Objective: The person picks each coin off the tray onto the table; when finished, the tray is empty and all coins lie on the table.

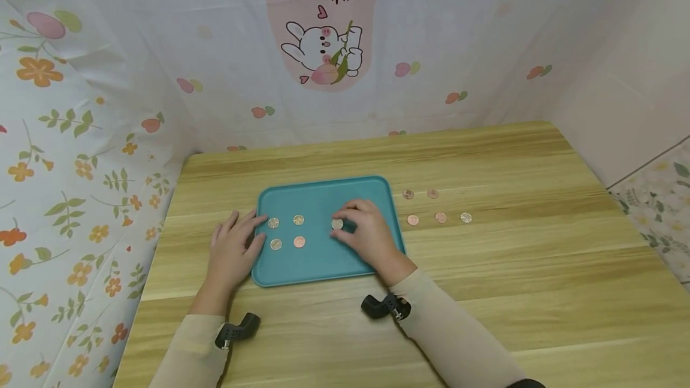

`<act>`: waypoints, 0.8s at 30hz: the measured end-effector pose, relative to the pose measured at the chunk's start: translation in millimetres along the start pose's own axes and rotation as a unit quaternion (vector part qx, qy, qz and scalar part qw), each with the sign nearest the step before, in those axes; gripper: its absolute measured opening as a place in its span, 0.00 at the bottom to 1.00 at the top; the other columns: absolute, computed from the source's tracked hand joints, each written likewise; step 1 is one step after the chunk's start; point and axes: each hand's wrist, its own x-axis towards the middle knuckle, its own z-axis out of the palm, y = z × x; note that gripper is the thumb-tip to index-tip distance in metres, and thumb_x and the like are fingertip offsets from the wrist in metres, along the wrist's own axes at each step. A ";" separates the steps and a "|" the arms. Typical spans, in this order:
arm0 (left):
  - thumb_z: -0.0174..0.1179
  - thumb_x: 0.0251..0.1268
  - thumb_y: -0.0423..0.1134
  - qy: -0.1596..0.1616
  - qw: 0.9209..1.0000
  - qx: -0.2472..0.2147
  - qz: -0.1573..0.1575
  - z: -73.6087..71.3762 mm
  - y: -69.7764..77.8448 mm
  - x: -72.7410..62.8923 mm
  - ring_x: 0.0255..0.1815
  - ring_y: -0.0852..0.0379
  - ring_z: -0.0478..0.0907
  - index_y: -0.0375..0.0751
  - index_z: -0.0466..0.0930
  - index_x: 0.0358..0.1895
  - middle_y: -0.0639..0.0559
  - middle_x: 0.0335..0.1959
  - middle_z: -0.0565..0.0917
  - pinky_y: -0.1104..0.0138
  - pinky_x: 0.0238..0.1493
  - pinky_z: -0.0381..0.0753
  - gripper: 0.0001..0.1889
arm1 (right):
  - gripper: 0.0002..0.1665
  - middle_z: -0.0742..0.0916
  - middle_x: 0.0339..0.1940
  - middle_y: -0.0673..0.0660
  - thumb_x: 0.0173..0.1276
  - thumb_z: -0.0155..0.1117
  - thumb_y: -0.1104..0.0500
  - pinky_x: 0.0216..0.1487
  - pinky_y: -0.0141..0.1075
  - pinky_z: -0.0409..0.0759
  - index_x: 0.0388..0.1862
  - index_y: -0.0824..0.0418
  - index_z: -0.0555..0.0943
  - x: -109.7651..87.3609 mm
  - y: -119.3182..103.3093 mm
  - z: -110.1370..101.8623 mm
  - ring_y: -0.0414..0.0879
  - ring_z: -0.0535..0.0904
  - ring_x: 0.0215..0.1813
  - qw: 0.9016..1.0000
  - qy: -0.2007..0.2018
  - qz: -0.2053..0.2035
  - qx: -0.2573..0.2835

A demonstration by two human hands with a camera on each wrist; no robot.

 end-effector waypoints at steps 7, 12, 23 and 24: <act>0.59 0.81 0.45 0.004 1.000 0.004 0.002 1.1 -0.4 1.0 0.84 0.31 0.54 0.48 0.80 0.72 0.43 0.80 0.72 0.31 0.79 0.42 0.22 | 0.20 0.88 0.48 0.59 0.51 0.91 0.61 0.53 0.50 0.81 0.43 0.63 0.93 -2.8 12.9 -19.6 0.58 0.81 0.52 0.998 0.048 -0.021 -0.034; 0.58 0.81 0.44 0.009 1.000 0.004 0.002 -0.7 0.5 0.9 0.84 0.30 0.54 0.47 0.81 0.72 0.43 0.79 0.72 0.31 0.79 0.42 0.21 | 0.21 0.88 0.48 0.60 0.51 0.91 0.61 0.53 0.52 0.81 0.44 0.64 0.93 -5.4 29.0 -38.4 0.60 0.82 0.51 0.994 0.070 -0.042 -0.075; 0.58 0.81 0.44 0.009 1.000 0.000 0.005 1.0 -2.1 0.7 0.84 0.30 0.54 0.48 0.81 0.72 0.43 0.79 0.72 0.30 0.79 0.42 0.21 | 0.18 0.87 0.49 0.65 0.56 0.88 0.65 0.56 0.55 0.77 0.44 0.69 0.91 -17.8 76.5 -84.7 0.64 0.80 0.54 0.990 0.111 0.059 -0.064; 0.58 0.81 0.44 0.009 1.000 0.000 0.005 1.1 -2.2 0.7 0.84 0.30 0.54 0.48 0.81 0.72 0.43 0.79 0.72 0.30 0.79 0.42 0.21 | 0.18 0.87 0.49 0.65 0.57 0.87 0.66 0.56 0.55 0.77 0.44 0.69 0.91 -18.7 80.7 -89.3 0.64 0.79 0.54 0.988 0.116 0.071 -0.069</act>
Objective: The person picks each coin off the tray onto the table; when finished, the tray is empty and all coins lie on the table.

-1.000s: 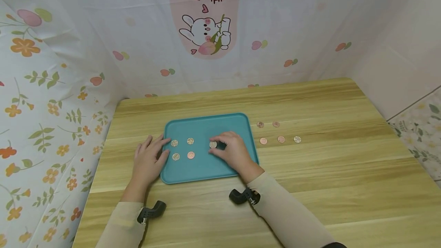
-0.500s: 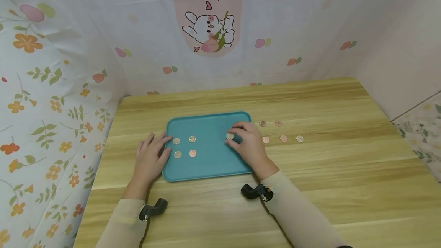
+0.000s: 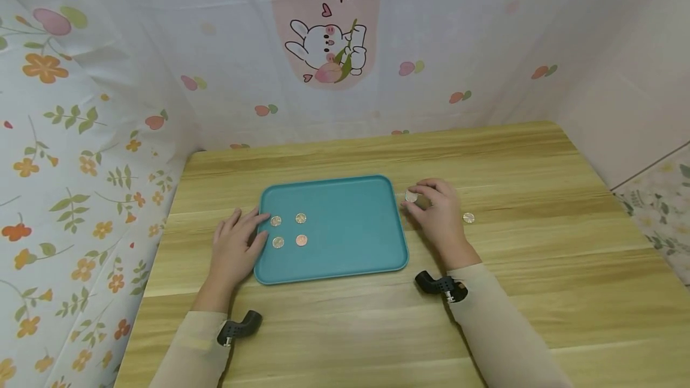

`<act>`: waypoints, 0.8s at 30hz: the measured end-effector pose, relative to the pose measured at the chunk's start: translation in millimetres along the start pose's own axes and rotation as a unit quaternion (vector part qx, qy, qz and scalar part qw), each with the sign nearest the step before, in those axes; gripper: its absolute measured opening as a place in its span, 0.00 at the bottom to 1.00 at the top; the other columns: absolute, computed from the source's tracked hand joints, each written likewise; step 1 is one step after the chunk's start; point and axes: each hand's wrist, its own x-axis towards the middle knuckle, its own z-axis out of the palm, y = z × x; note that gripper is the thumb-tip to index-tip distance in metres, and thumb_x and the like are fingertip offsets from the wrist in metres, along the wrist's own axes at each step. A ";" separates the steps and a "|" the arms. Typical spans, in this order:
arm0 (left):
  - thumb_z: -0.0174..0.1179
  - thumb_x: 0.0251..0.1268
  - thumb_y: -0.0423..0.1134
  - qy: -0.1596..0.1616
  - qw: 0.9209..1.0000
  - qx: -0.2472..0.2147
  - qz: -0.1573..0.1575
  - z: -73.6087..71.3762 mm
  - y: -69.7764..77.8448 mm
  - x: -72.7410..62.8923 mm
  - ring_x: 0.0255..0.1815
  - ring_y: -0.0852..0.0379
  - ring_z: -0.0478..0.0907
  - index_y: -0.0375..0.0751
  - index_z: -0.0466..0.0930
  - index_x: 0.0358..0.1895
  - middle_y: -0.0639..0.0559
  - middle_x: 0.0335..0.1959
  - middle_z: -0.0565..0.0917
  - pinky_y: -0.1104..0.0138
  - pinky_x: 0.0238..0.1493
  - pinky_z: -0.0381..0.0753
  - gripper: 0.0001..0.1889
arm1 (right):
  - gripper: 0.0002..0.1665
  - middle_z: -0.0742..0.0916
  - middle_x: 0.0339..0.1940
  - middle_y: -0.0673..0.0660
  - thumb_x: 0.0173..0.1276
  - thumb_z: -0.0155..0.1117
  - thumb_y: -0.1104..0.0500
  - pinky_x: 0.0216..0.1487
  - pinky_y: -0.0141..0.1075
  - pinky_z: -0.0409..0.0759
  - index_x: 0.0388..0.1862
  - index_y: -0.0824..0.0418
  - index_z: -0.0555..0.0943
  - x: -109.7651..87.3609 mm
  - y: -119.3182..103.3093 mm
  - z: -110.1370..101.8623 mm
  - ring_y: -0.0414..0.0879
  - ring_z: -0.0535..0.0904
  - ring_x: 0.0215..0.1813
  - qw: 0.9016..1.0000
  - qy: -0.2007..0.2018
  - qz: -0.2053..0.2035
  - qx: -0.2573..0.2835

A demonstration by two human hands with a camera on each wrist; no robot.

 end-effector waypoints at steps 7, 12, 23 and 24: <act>0.59 0.82 0.45 -0.002 1.000 0.000 -0.002 1.3 -1.8 -1.1 0.84 0.31 0.54 0.48 0.81 0.72 0.43 0.80 0.72 0.30 0.79 0.42 0.21 | 0.18 0.87 0.50 0.68 0.57 0.87 0.66 0.59 0.59 0.72 0.44 0.71 0.91 3.0 34.5 -25.0 0.69 0.78 0.55 0.996 0.038 0.061 -0.054; 0.59 0.81 0.44 -0.003 1.000 0.000 0.001 1.1 -0.2 -0.2 0.84 0.31 0.54 0.48 0.80 0.72 0.44 0.80 0.72 0.30 0.79 0.42 0.21 | 0.19 0.84 0.55 0.70 0.61 0.85 0.63 0.65 0.62 0.69 0.48 0.71 0.90 0.1 52.9 -44.5 0.71 0.74 0.62 0.987 0.037 0.136 -0.075; 0.60 0.80 0.43 0.004 1.000 -0.002 0.001 -0.1 0.4 0.6 0.84 0.30 0.55 0.47 0.81 0.71 0.43 0.79 0.73 0.31 0.79 0.42 0.21 | 0.26 0.82 0.68 0.66 0.71 0.77 0.45 0.68 0.68 0.55 0.59 0.60 0.89 2.3 62.1 -62.7 0.71 0.66 0.73 0.948 -0.040 0.297 -0.105; 0.60 0.80 0.43 0.005 1.000 -0.002 0.001 -0.1 0.4 0.8 0.84 0.30 0.55 0.47 0.81 0.71 0.43 0.79 0.73 0.31 0.79 0.42 0.21 | 0.26 0.82 0.69 0.66 0.71 0.77 0.44 0.69 0.68 0.54 0.59 0.60 0.89 3.1 62.2 -63.1 0.71 0.65 0.74 0.946 -0.044 0.302 -0.104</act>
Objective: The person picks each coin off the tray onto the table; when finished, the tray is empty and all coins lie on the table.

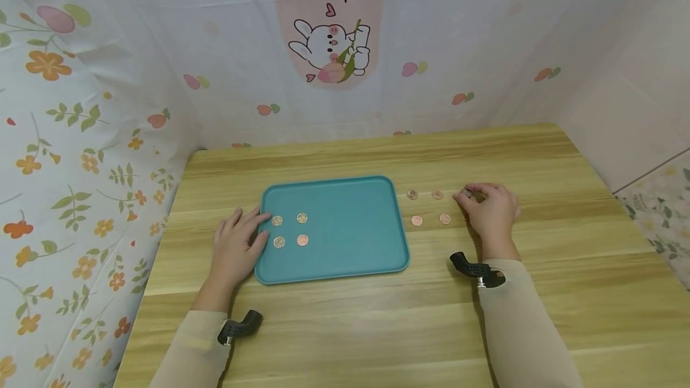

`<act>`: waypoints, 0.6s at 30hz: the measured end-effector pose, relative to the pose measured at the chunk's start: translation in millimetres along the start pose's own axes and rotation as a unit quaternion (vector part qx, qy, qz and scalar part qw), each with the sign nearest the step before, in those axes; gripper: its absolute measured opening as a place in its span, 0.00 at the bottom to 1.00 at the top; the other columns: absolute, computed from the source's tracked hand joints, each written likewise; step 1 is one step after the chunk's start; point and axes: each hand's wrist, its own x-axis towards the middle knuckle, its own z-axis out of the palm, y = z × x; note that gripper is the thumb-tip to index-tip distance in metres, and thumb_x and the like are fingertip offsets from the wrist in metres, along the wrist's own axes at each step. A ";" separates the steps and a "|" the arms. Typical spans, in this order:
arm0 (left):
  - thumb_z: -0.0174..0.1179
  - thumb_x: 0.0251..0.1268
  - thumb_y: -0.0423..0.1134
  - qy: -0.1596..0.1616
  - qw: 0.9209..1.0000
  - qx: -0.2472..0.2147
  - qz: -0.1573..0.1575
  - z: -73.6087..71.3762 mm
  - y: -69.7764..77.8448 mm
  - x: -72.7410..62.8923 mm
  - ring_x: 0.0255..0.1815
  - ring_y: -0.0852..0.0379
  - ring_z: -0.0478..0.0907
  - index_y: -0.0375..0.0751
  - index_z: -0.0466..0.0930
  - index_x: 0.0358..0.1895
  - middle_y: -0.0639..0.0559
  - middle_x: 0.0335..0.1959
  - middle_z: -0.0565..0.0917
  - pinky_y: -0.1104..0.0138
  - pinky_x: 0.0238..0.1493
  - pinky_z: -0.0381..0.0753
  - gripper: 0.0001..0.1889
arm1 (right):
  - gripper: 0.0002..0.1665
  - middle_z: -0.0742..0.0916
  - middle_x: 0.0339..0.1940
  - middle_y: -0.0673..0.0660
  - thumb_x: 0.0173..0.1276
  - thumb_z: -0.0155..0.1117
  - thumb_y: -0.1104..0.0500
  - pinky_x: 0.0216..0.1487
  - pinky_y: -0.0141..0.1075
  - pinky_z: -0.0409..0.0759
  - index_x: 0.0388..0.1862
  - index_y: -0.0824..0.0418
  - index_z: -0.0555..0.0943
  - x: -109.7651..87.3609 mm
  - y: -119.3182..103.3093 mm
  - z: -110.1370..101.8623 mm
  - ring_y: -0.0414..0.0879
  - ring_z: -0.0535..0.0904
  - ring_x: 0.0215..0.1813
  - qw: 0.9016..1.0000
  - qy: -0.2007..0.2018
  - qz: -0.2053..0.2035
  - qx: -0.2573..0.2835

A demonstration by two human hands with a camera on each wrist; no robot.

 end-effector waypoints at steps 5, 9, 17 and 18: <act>0.60 0.79 0.43 0.001 1.000 0.001 0.000 -0.1 0.2 -0.1 0.83 0.30 0.55 0.46 0.81 0.71 0.42 0.79 0.73 0.31 0.79 0.43 0.21 | 0.26 0.82 0.69 0.65 0.72 0.75 0.42 0.70 0.69 0.52 0.59 0.57 0.90 3.0 -0.8 -1.8 0.72 0.63 0.75 1.000 -0.018 0.014 -0.009; 0.60 0.79 0.43 0.000 1.000 0.002 -0.001 -0.2 0.1 -0.1 0.84 0.30 0.55 0.47 0.81 0.71 0.43 0.79 0.73 0.31 0.79 0.43 0.21 | 0.26 0.81 0.69 0.66 0.73 0.74 0.41 0.70 0.69 0.50 0.60 0.57 0.90 4.2 -1.0 -1.6 0.73 0.62 0.75 0.999 -0.026 0.015 -0.012; 0.60 0.80 0.43 0.000 1.000 0.001 0.000 -0.2 -0.3 0.1 0.84 0.30 0.55 0.47 0.81 0.71 0.43 0.79 0.73 0.30 0.78 0.43 0.21 | 0.26 0.80 0.68 0.67 0.72 0.74 0.40 0.70 0.70 0.50 0.58 0.55 0.91 2.6 -1.6 0.5 0.74 0.62 0.75 1.000 -0.015 0.015 -0.017; 0.59 0.80 0.43 0.000 1.000 0.001 0.001 -0.2 -0.4 0.0 0.84 0.30 0.55 0.47 0.81 0.71 0.43 0.79 0.73 0.30 0.78 0.43 0.21 | 0.26 0.80 0.68 0.67 0.72 0.74 0.39 0.70 0.70 0.50 0.58 0.55 0.91 2.0 -1.9 1.1 0.74 0.62 0.75 1.000 -0.014 0.015 -0.017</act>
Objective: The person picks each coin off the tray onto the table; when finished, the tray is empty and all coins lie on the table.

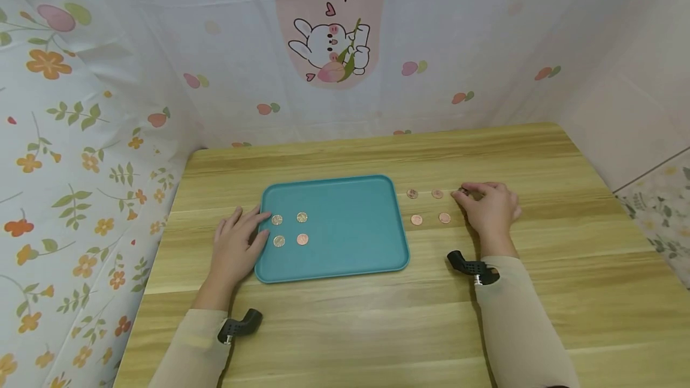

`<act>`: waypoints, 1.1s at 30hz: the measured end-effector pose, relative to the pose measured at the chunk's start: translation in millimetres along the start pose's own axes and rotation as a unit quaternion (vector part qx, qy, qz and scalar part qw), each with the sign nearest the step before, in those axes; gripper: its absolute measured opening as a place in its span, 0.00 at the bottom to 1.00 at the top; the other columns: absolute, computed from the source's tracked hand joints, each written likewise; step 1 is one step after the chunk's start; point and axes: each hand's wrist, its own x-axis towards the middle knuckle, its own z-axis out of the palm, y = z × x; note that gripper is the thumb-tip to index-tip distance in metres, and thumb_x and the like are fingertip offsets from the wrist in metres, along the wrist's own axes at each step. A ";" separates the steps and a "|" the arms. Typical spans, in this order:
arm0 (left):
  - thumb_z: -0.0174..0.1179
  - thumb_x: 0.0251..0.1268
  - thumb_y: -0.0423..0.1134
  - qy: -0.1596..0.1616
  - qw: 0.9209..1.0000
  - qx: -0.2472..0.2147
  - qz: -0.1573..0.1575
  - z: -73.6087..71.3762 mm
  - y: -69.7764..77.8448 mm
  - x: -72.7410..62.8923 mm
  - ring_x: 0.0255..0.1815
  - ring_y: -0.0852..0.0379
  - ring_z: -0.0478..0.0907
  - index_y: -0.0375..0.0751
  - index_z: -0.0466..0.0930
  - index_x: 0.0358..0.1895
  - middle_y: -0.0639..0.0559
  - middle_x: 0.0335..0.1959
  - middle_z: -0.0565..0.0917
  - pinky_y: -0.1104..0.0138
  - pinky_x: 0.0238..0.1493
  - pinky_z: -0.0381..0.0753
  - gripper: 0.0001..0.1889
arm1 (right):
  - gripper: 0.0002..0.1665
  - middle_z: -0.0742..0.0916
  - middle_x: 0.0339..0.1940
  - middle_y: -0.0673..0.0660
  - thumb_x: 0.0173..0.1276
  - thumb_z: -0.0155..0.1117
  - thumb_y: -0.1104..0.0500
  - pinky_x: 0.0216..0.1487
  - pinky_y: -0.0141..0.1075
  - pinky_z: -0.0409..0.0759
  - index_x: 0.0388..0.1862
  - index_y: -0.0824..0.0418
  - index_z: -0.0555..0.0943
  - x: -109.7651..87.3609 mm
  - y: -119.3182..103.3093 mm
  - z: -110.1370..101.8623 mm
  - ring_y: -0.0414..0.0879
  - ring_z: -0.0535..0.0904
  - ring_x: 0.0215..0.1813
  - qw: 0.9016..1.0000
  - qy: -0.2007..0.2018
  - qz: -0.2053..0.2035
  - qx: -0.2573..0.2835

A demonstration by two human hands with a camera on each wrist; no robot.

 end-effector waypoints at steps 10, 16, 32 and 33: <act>0.60 0.80 0.43 -0.002 1.000 -0.002 -0.002 -0.5 0.0 -1.7 0.84 0.30 0.54 0.46 0.81 0.71 0.42 0.79 0.73 0.30 0.78 0.43 0.21 | 0.25 0.79 0.67 0.68 0.74 0.73 0.41 0.70 0.69 0.50 0.59 0.57 0.91 -5.0 -1.6 4.0 0.73 0.63 0.73 1.000 0.011 -0.014 0.000; 0.60 0.80 0.43 -0.003 1.000 -0.002 -0.003 -2.1 1.0 -2.8 0.84 0.30 0.54 0.46 0.81 0.71 0.42 0.79 0.73 0.31 0.79 0.42 0.21 | 0.31 0.77 0.67 0.70 0.73 0.71 0.37 0.70 0.70 0.48 0.61 0.57 0.90 -7.7 -0.8 5.9 0.74 0.62 0.72 0.999 0.009 -0.036 -0.002; 0.59 0.81 0.44 -0.008 1.000 0.000 -0.006 -3.9 3.2 -0.3 0.84 0.31 0.54 0.47 0.81 0.71 0.43 0.79 0.73 0.32 0.79 0.42 0.21 | 0.16 0.84 0.55 0.71 0.68 0.73 0.57 0.65 0.65 0.60 0.50 0.67 0.91 -15.6 -13.5 25.5 0.72 0.71 0.61 0.959 0.148 -0.217 0.104; 0.59 0.81 0.43 -0.009 1.000 -0.001 -0.006 -4.4 4.0 -0.2 0.84 0.31 0.54 0.47 0.81 0.71 0.43 0.79 0.72 0.32 0.79 0.42 0.21 | 0.14 0.85 0.51 0.71 0.67 0.74 0.59 0.63 0.65 0.62 0.46 0.68 0.91 -17.7 -18.1 29.4 0.73 0.72 0.58 0.947 0.167 -0.248 0.118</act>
